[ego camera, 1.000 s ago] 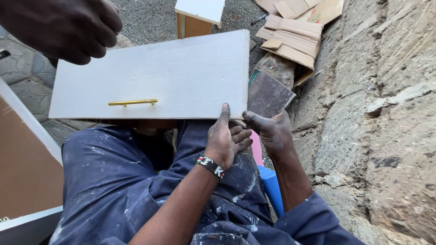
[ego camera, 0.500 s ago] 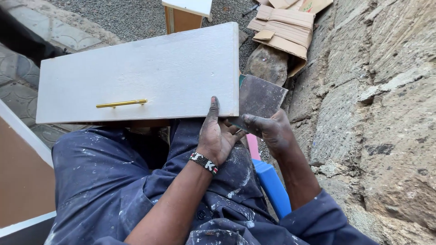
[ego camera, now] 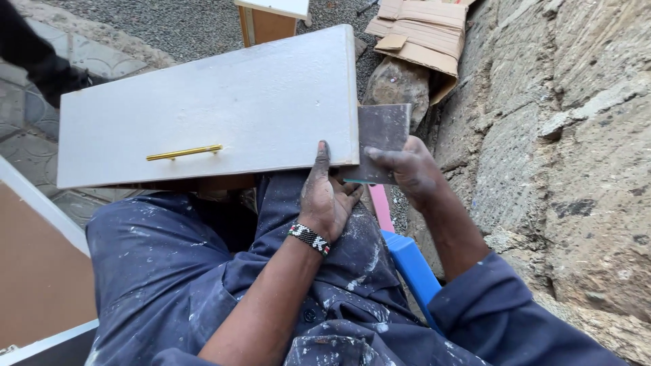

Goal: The person sits on a small stool and sands a white drawer front resting on their lap using a sanding block. They smooth the edges and the main surface, occasionally wiping away dust with their hand. A gold handle is visible on the drawer throughout the process.

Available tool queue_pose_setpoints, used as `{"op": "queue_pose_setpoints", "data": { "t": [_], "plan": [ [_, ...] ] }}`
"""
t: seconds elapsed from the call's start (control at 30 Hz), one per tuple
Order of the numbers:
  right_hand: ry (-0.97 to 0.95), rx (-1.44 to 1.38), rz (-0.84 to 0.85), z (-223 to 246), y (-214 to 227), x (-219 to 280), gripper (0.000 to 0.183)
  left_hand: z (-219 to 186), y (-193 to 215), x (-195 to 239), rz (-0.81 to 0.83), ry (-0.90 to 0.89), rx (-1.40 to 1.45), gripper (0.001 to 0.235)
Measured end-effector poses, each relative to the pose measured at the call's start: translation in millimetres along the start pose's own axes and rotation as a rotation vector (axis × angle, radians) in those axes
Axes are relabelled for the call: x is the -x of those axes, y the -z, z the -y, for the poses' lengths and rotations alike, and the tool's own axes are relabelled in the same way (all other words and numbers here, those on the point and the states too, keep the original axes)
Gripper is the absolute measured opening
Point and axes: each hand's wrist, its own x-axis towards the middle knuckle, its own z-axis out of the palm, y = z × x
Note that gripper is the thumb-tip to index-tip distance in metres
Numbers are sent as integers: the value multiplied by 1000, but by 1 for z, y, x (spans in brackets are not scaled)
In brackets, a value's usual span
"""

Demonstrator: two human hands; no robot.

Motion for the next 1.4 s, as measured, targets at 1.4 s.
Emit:
{"op": "queue_pose_setpoints", "data": {
  "t": [1.4],
  "plan": [
    [-73,22,65,-14,28,-1,7,22,36,-39,-7,-10,41,72]
  ]
}}
